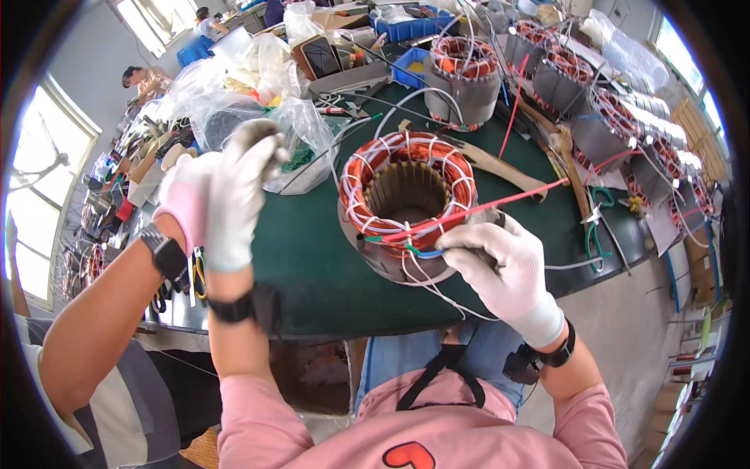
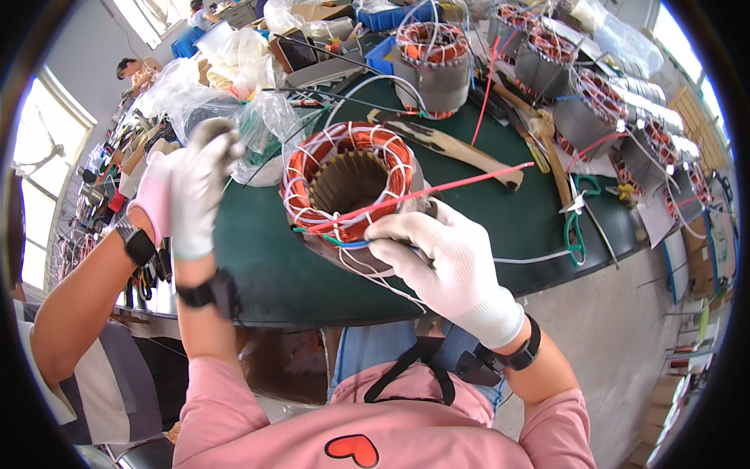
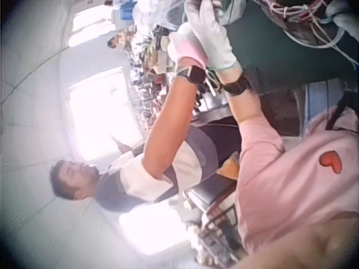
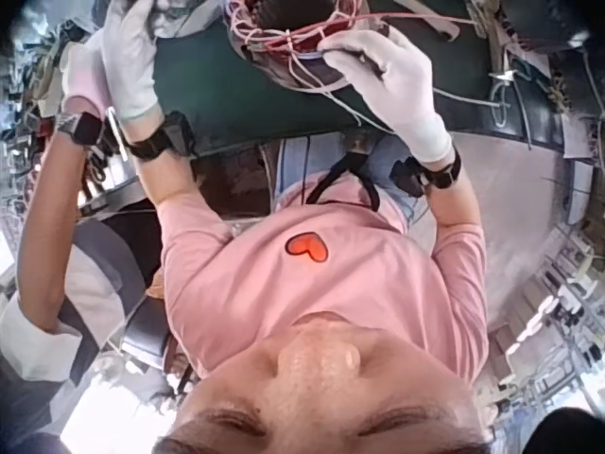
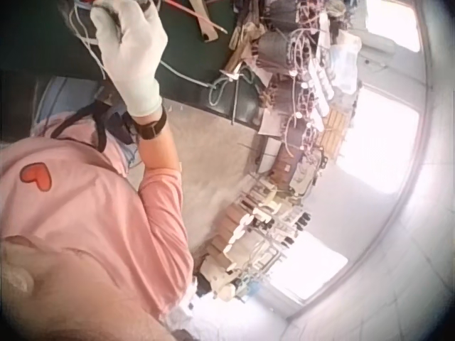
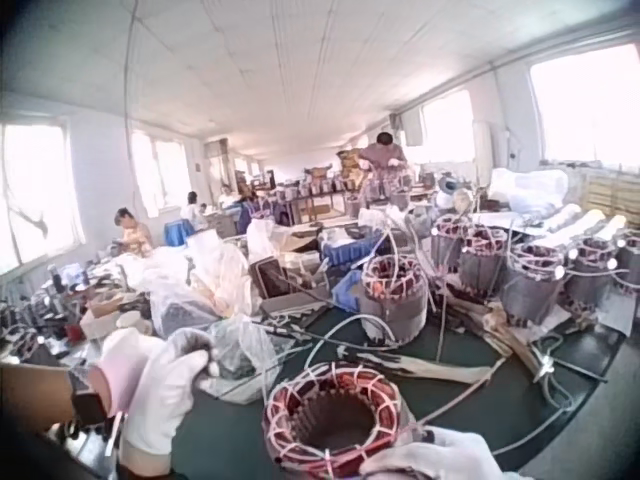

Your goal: Wiring and tying motor stators on an assembly line.

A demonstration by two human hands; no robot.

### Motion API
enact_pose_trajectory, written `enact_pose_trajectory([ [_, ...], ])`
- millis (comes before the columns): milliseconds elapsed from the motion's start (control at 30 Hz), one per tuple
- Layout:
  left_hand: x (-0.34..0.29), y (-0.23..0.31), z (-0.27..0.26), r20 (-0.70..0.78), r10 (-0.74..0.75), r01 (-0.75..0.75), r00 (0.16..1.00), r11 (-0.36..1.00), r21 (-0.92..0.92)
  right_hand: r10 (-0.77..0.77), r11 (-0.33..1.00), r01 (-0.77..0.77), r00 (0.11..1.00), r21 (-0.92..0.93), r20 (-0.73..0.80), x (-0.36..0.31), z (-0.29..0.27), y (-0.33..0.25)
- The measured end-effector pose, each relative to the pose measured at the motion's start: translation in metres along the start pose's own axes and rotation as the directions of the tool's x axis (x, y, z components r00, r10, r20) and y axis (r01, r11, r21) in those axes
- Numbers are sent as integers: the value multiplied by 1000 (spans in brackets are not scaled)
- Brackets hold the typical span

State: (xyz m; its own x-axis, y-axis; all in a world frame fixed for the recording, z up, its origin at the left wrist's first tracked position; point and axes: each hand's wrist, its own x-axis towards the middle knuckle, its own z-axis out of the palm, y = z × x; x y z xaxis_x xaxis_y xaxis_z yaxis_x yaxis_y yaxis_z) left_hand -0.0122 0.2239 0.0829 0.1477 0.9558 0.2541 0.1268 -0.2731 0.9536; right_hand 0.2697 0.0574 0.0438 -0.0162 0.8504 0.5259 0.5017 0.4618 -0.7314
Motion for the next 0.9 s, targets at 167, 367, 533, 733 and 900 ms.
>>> enact_pose_trajectory([
  [167, -94, 57, 49, 476, 369, -560, 798, 745, 362, 40, 996, -39, 999, -74, 16, 1, -6, 2],
  [367, -108, 57, 59, 417, 511, -659, 752, 579, 480, -72, 997, 72, 997, -12, 10, -2, -2, 4],
  [533, -101, 62, 70, 514, 491, -704, 703, 580, 410, -136, 991, 136, 990, -10, -18, -2, -1, 8],
  [733, -116, 46, 87, 430, 563, -708, 706, 529, 468, -87, 996, 90, 992, 26, -96, -7, 7, 10],
  [900, -120, 39, 99, 274, 684, -706, 676, 494, 508, -132, 988, 120, 983, -98, -128, -6, 1, 12],
])
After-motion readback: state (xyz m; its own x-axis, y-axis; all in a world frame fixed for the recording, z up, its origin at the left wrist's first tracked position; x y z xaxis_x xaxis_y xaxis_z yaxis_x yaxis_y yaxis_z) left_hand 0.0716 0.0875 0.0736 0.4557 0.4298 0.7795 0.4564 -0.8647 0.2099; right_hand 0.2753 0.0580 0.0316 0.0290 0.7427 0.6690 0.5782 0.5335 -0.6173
